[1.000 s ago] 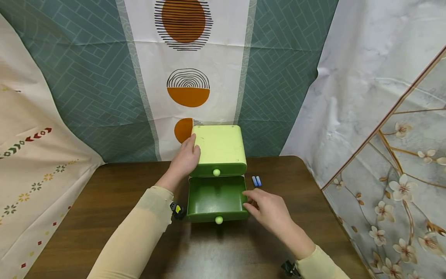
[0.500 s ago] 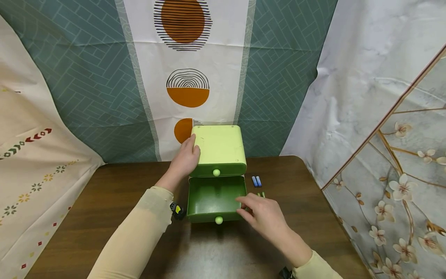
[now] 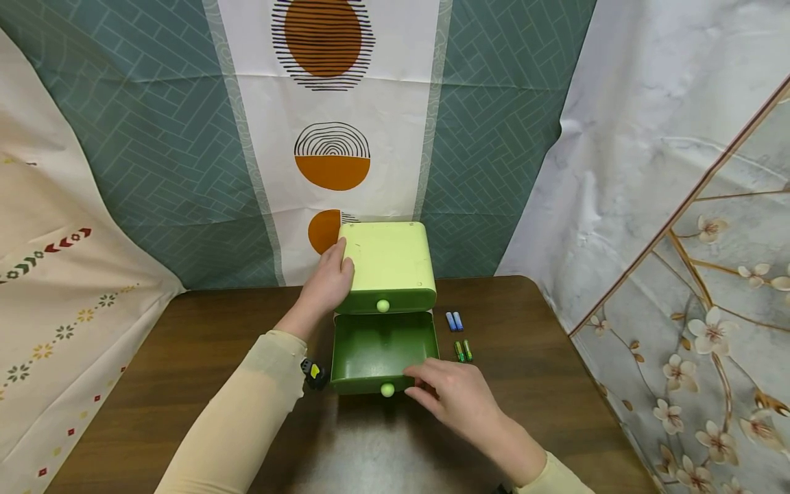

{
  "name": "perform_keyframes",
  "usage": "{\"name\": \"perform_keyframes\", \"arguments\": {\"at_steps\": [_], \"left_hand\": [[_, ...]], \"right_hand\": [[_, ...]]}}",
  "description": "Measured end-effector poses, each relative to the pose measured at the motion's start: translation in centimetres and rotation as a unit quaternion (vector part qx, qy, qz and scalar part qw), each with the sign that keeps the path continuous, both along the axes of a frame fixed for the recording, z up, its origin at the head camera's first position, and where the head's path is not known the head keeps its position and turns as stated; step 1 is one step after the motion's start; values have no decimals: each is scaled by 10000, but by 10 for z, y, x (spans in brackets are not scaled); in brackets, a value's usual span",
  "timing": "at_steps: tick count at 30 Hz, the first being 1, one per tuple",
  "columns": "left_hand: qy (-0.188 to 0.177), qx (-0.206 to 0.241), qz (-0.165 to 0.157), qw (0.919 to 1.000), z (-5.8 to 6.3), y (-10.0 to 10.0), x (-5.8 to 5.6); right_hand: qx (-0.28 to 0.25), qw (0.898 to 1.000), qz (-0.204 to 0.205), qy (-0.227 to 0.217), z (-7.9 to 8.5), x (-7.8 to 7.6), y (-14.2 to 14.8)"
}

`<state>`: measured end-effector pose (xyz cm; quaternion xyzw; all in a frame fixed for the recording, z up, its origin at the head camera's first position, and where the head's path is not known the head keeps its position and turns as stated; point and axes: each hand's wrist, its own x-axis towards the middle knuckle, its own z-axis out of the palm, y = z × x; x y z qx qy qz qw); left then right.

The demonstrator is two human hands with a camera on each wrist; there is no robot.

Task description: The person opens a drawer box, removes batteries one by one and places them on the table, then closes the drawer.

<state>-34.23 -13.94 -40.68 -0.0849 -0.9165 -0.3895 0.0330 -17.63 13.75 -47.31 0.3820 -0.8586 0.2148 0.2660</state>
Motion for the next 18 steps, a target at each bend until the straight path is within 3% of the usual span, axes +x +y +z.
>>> {"name": "perform_keyframes", "arguments": {"at_steps": [9,18], "left_hand": [[15,0,-13,10000,1,0,1],[-2,-6,-16,10000,0,0,1]], "right_hand": [[67,9995,293,35,-8,3,-6],[318,9993,131,-160,-15,4,-9]]}}
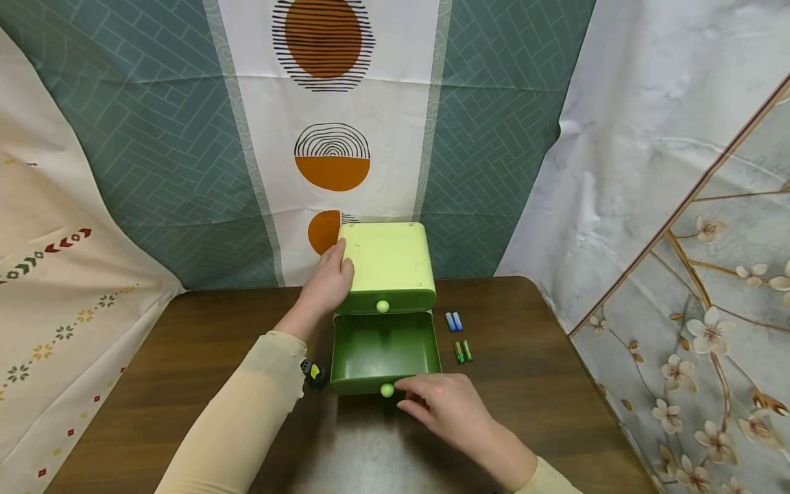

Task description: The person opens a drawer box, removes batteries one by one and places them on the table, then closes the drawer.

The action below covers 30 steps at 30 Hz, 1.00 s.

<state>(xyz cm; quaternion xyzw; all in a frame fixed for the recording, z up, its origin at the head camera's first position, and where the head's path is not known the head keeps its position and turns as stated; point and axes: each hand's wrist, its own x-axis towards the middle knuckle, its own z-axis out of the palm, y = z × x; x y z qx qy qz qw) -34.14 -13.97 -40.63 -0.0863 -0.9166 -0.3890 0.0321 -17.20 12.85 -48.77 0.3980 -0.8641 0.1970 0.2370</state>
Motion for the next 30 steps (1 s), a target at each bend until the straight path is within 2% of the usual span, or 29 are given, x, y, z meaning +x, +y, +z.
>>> {"name": "perform_keyframes", "arguments": {"at_steps": [14,22,30], "left_hand": [[25,-22,11,10000,-1,0,0],[30,-18,16,10000,-1,0,-1],[25,-28,1,10000,-1,0,-2]], "right_hand": [[151,9993,-194,299,-13,1,-12],[106,9990,-254,346,-19,0,-15],[-34,9976,-341,602,-25,-3,-18]]}}
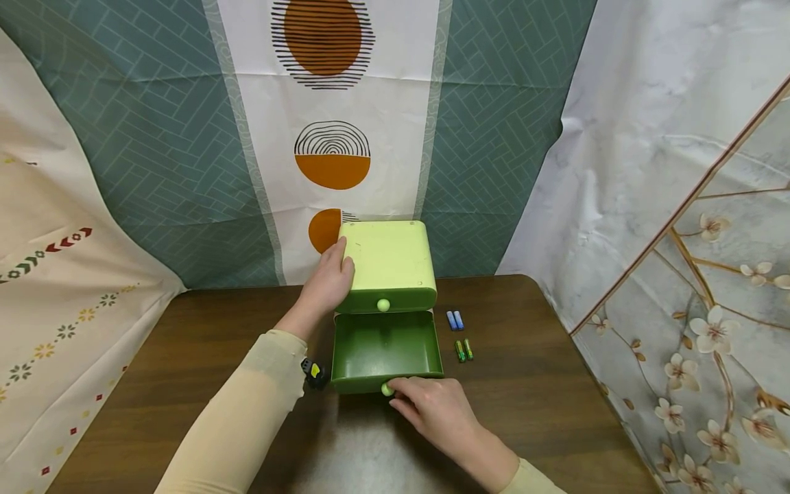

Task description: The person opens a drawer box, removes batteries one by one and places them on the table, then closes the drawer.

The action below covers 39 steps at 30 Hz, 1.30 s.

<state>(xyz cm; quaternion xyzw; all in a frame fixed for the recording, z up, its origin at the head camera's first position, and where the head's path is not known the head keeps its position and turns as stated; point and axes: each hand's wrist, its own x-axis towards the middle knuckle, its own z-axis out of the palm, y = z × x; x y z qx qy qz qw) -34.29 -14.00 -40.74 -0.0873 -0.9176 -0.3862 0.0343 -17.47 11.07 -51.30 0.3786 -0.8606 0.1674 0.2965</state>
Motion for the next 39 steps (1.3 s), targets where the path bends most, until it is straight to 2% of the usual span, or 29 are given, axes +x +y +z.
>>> {"name": "perform_keyframes", "arguments": {"at_steps": [23,39], "left_hand": [[42,-20,-9,10000,0,1,-2],[35,-38,-11,10000,0,0,-1]], "right_hand": [[-383,9992,42,142,-5,-4,-3],[-419,9988,-37,233,-5,-5,-6]]}}
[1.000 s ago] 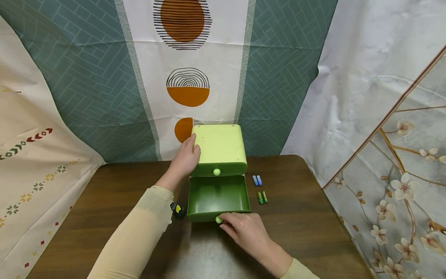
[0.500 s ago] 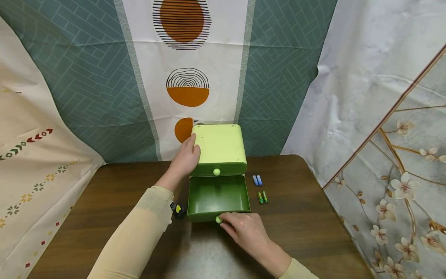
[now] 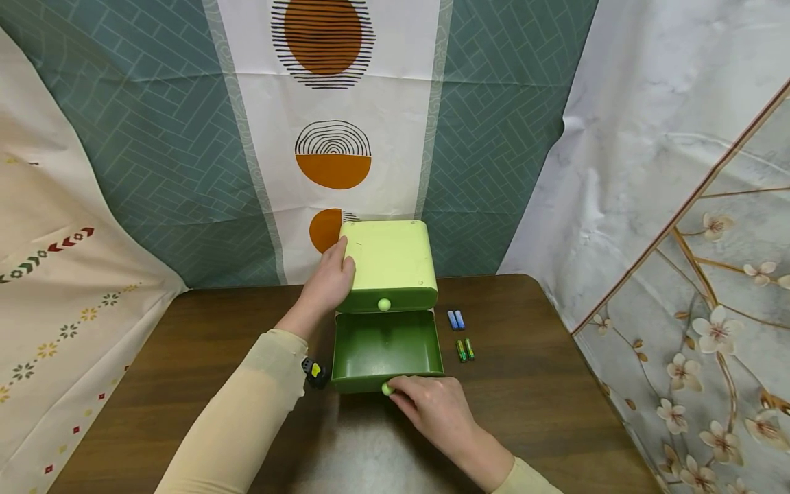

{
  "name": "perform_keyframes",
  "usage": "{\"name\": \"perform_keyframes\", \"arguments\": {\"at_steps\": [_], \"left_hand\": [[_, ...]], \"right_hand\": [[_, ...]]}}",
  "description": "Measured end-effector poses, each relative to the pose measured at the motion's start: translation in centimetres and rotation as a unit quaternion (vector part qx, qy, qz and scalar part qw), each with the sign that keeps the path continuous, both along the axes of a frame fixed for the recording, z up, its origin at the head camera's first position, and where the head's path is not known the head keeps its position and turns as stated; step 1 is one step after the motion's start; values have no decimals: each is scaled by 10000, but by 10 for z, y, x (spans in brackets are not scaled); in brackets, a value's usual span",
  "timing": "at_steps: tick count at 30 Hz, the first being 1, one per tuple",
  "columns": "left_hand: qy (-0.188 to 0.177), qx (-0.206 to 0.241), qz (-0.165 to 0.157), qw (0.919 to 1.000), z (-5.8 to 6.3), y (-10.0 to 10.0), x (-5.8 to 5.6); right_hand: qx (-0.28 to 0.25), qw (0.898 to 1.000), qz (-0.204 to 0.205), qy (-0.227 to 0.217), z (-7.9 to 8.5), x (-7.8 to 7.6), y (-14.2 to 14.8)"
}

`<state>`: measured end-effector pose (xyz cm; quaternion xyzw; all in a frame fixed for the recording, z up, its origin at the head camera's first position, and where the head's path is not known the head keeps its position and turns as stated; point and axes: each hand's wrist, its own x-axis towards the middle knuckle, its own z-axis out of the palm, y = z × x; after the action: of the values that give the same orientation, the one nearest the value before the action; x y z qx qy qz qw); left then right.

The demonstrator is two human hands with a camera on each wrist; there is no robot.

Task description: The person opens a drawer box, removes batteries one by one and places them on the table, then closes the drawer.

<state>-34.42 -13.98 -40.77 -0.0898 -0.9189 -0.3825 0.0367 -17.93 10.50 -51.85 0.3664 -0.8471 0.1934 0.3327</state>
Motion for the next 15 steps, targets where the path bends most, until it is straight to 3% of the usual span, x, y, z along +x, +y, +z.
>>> {"name": "perform_keyframes", "arguments": {"at_steps": [15], "left_hand": [[53,17,31,10000,2,1,3]], "right_hand": [[-69,10000,-41,-14,4,-3,-3]]}}
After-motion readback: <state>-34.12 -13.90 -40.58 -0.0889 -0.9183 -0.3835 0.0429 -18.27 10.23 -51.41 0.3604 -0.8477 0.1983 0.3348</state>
